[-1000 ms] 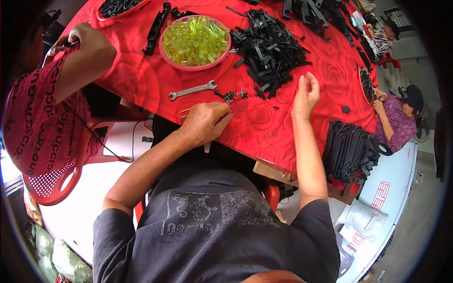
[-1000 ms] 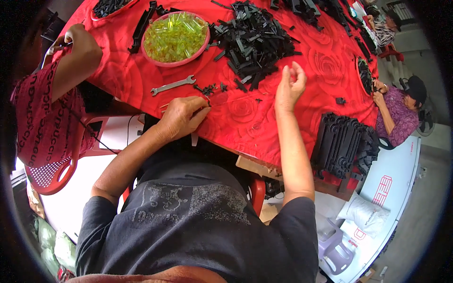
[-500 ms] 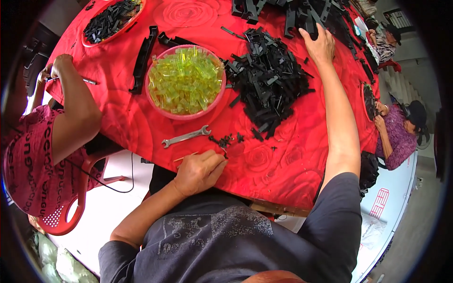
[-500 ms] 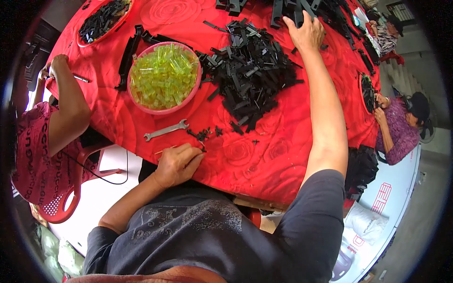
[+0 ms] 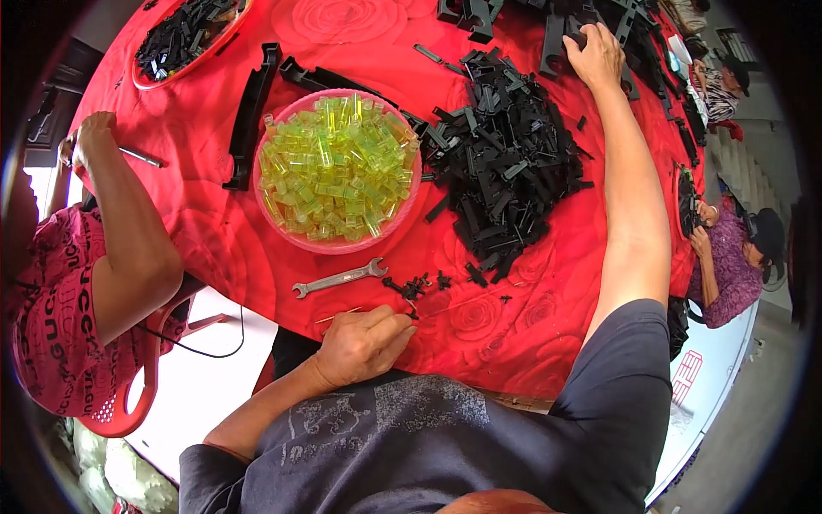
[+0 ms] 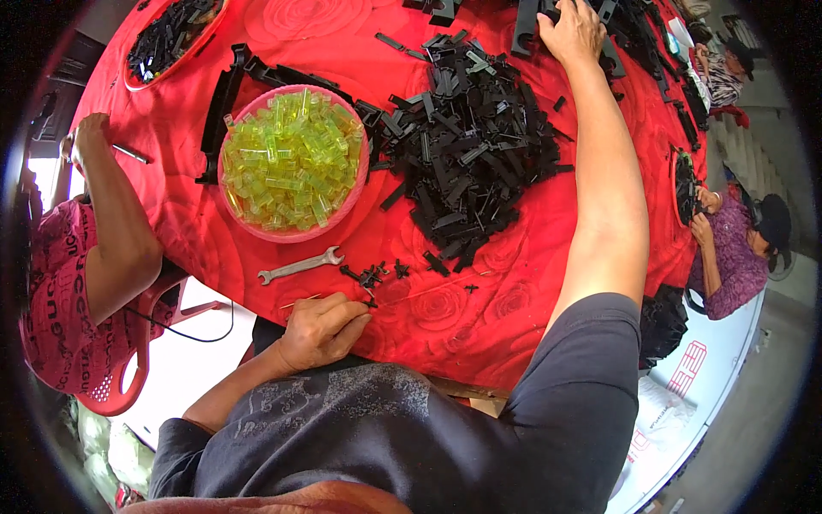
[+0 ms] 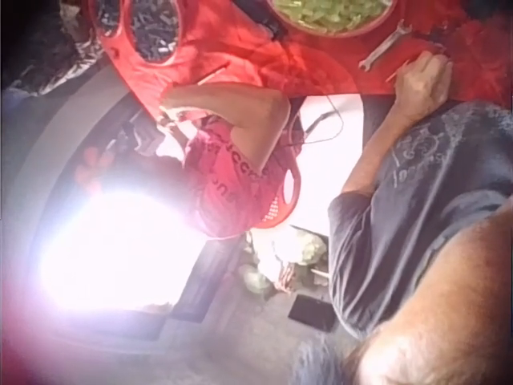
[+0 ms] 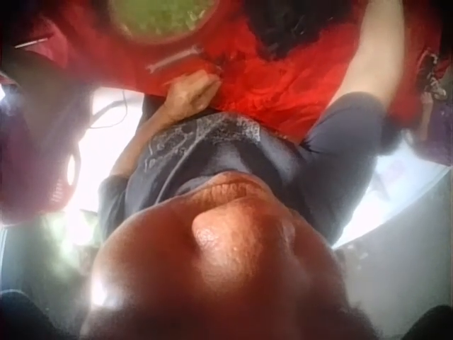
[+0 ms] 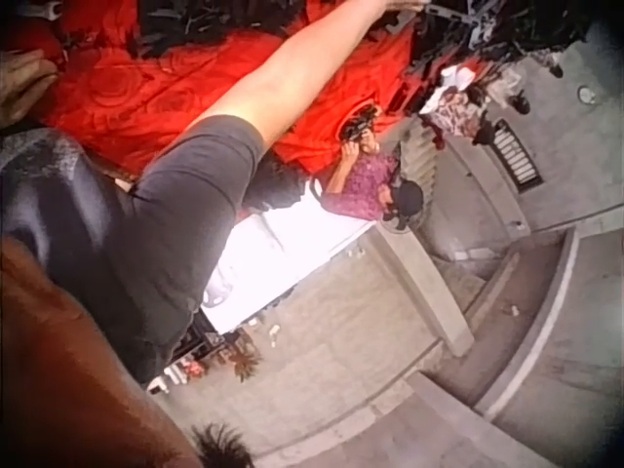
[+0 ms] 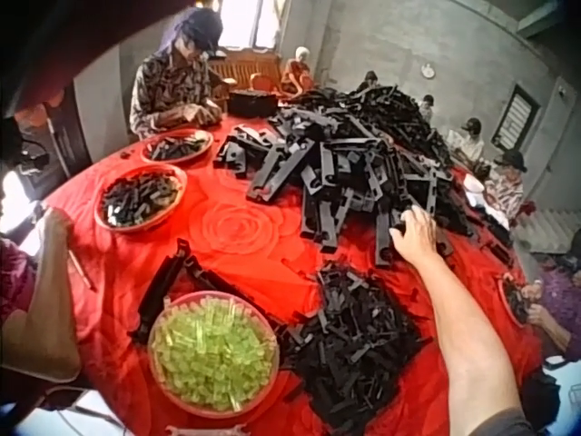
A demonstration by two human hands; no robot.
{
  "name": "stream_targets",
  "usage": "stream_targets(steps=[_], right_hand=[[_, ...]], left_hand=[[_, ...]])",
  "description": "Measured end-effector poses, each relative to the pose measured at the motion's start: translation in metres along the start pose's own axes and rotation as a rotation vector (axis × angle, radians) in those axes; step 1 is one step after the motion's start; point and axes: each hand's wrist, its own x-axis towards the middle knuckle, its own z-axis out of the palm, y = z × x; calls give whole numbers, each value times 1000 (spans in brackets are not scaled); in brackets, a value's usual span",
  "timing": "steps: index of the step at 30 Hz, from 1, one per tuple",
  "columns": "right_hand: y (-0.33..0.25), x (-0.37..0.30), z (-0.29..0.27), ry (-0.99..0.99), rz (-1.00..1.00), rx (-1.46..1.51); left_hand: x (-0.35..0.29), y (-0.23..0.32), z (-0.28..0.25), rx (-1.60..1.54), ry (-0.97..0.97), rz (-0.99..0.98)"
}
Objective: The person uses a wrench on a small piece inside a black plastic housing. Then, the person fits small plastic components into the housing and presses them into place by hand.
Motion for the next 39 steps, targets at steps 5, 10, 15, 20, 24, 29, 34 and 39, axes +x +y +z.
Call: stream_targets(steps=[5,10,15,20,24,29,34,39], right_hand=[[-42,5,-65,-437,313,105],[-88,15,-69,-330,466,-55],[-90,28,-39,-472,594,-89],[-17,17,-19,-532,640,-116],[1,14,-27,-576,560,-111],[63,5,-6,-575,459,-39],[63,-5,-13,-551,405,20],[54,-31,-20,-470,420,-11]], left_hand=[[1,1,-3,-53,2,0],[1,0,-1,-57,-1,6],[0,1,0,-36,20,-2],[0,0,1,-16,7,-11],[-2,0,1,6,10,-27],[1,0,2,-12,1,-24],[1,1,2,2,8,-33],[1,2,3,0,32,-16]])
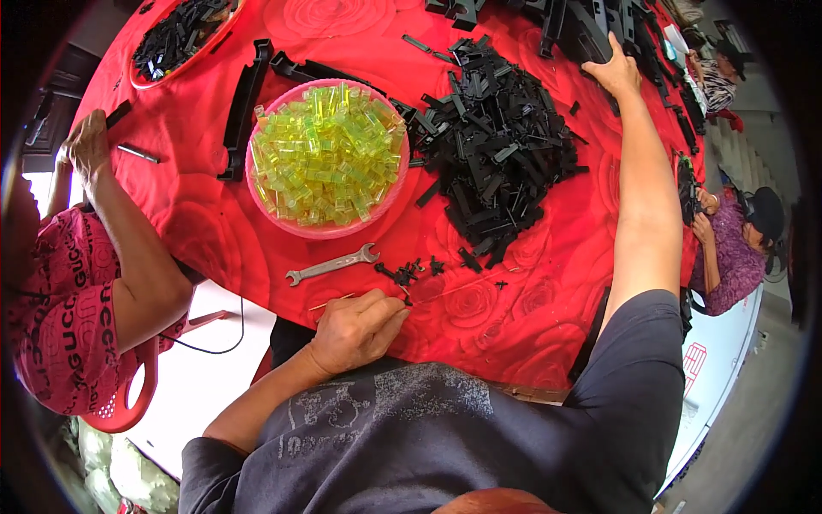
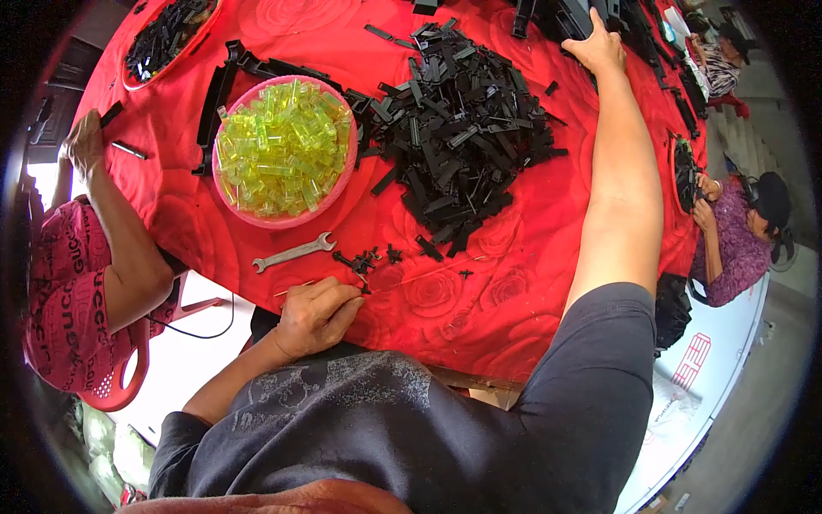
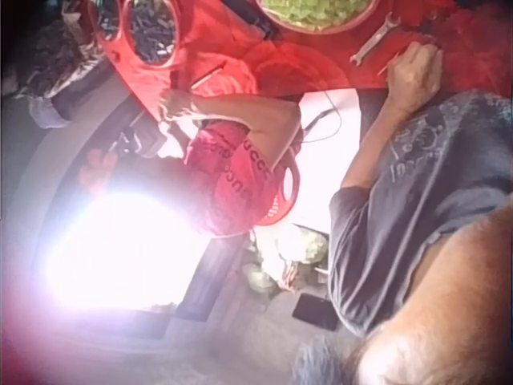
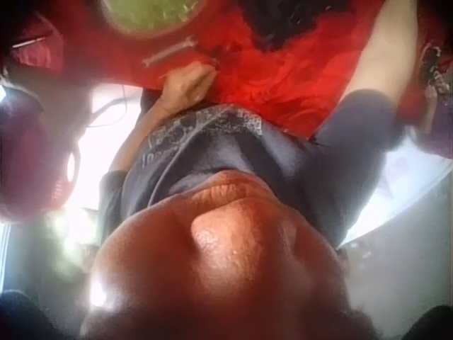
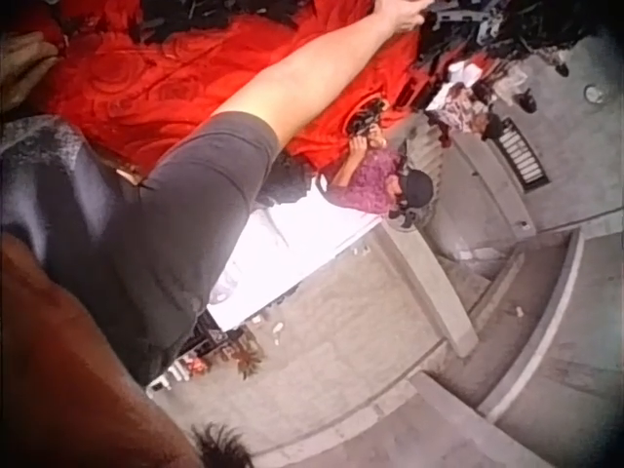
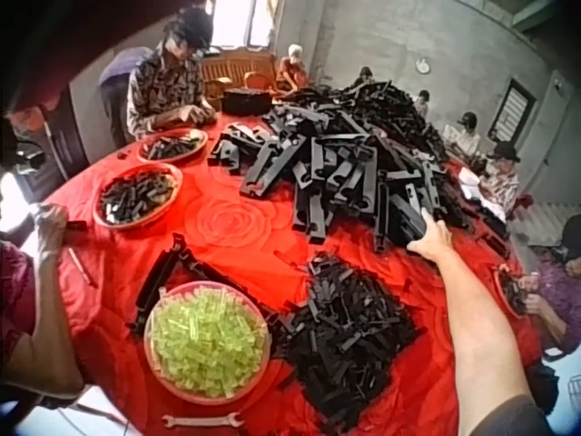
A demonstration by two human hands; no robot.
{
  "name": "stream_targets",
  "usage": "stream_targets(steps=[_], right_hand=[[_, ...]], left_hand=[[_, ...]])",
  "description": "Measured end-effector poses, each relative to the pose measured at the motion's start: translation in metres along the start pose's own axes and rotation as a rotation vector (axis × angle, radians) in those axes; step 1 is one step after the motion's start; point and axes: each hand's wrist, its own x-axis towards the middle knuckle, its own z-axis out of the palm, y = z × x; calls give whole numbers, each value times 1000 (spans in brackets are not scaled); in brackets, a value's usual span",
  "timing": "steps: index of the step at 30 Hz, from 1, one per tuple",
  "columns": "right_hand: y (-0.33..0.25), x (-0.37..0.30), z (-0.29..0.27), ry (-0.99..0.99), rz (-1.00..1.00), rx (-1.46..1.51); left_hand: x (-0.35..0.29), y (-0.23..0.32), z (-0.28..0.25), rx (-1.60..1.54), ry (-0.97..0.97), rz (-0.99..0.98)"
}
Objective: The person uses a wrench on a small piece inside a black plastic housing. Then, the person fits small plastic components into the housing and presses them into place by hand.
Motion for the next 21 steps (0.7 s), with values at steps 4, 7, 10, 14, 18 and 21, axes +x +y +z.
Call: stream_targets(steps=[4,7,10,14,18,21], right_hand=[[-14,-23,-15,-41,64,37],[-22,-55,-20,-26,70,41],[-17,-84,-22,7,80,36],[3,-115,-33,10,68,72],[17,-177,-55,147,-12,371],[5,-225,-78,167,60,468]], left_hand=[[0,0,0,-14,26,7],[-2,0,2,13,40,33],[-2,0,3,12,51,34],[-3,-2,4,18,69,59],[-1,-4,9,4,71,69],[-4,-6,8,2,97,69]])
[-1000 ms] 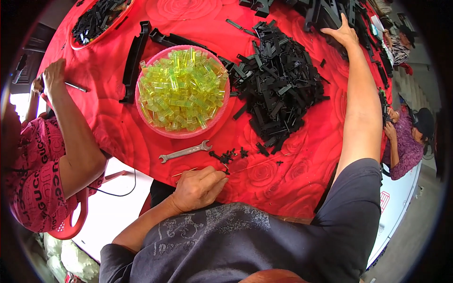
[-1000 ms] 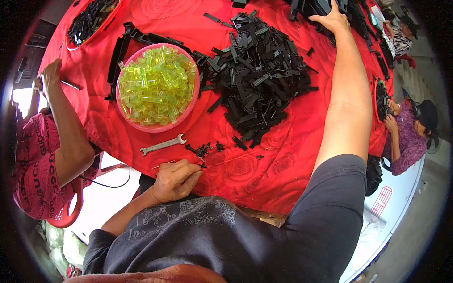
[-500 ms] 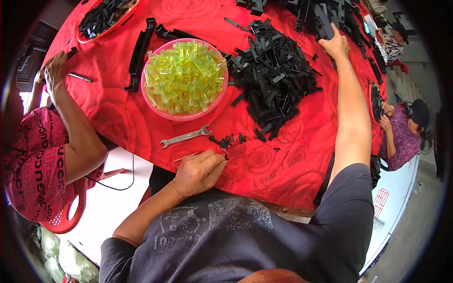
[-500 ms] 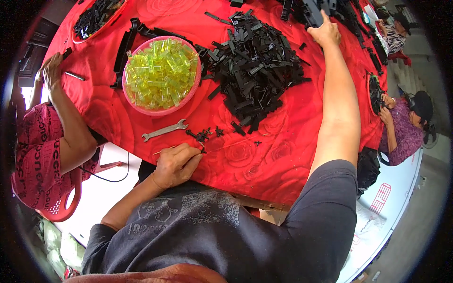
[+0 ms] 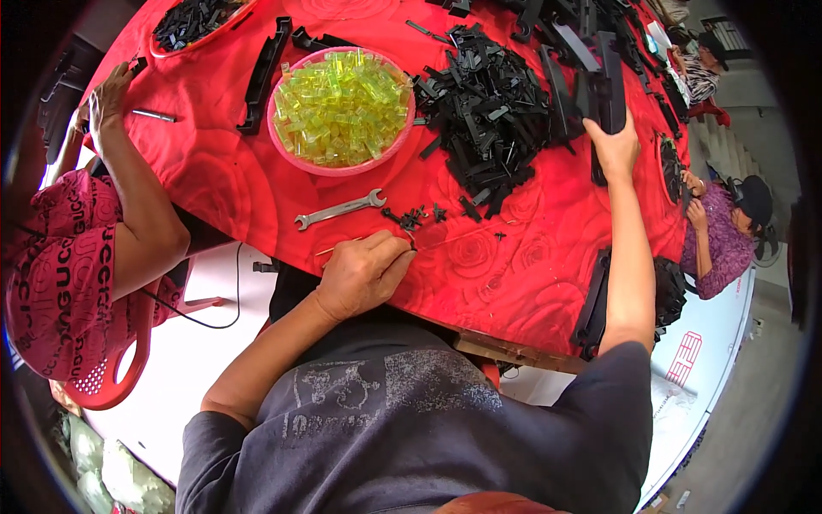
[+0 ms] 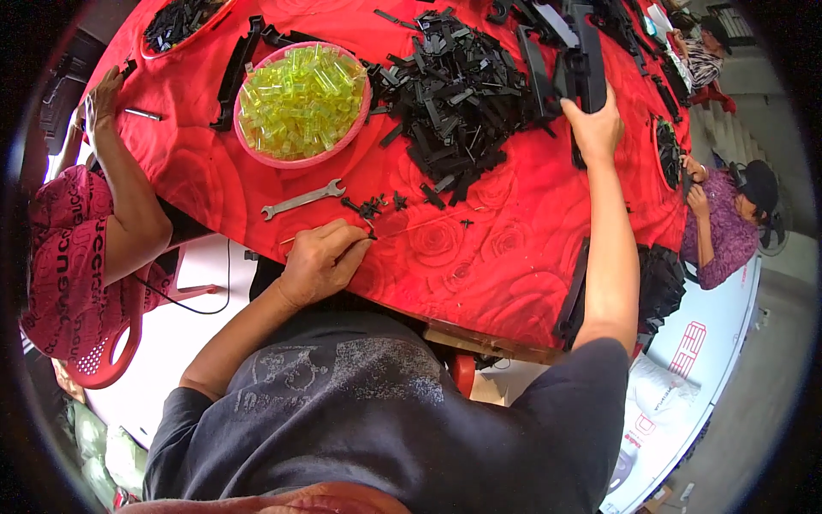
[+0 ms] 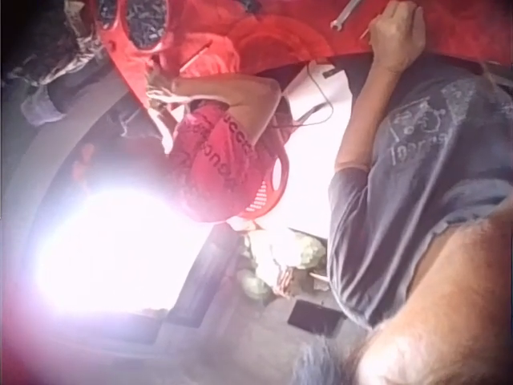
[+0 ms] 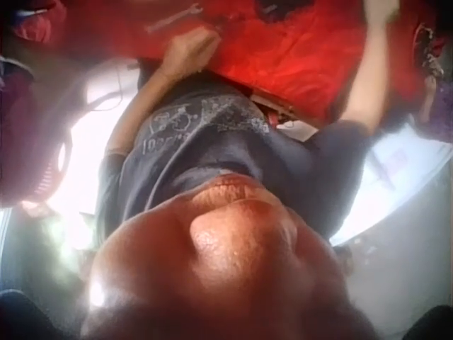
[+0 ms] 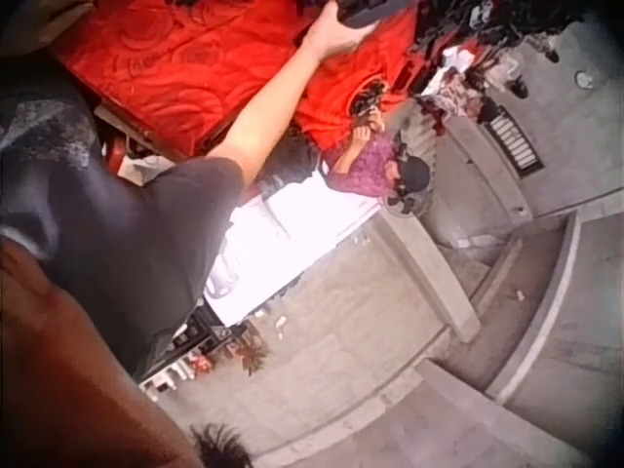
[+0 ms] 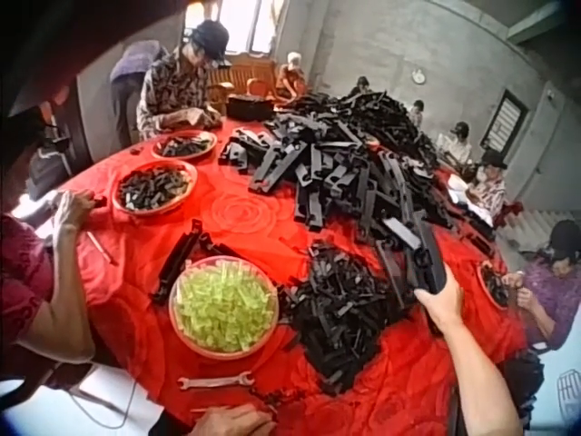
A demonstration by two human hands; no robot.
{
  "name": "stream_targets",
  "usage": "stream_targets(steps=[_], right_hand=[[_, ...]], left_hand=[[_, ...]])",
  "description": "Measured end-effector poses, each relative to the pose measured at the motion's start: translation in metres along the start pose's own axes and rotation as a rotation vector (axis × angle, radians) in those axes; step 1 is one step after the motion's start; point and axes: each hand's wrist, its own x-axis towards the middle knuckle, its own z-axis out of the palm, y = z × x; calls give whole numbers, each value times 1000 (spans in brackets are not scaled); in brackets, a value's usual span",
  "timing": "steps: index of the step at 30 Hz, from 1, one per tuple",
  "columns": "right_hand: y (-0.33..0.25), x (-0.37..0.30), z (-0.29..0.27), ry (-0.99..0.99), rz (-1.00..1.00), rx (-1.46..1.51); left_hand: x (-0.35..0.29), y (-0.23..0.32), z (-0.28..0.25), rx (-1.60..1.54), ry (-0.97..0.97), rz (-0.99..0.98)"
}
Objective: The person uses a wrench on a small piece inside a black plastic housing. Then, the person fits small plastic components into the housing and presses them into place by hand.
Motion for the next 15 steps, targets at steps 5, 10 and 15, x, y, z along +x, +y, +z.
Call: stream_targets(steps=[5,10,15], right_hand=[[-25,-70,-29,16,-76,92],[-45,-132,-45,-109,-92,174],[-54,-169,-53,-300,-626,271]], left_hand=[[2,2,0,-6,0,4],[1,2,0,-13,0,2],[0,3,0,-9,-2,-8]])
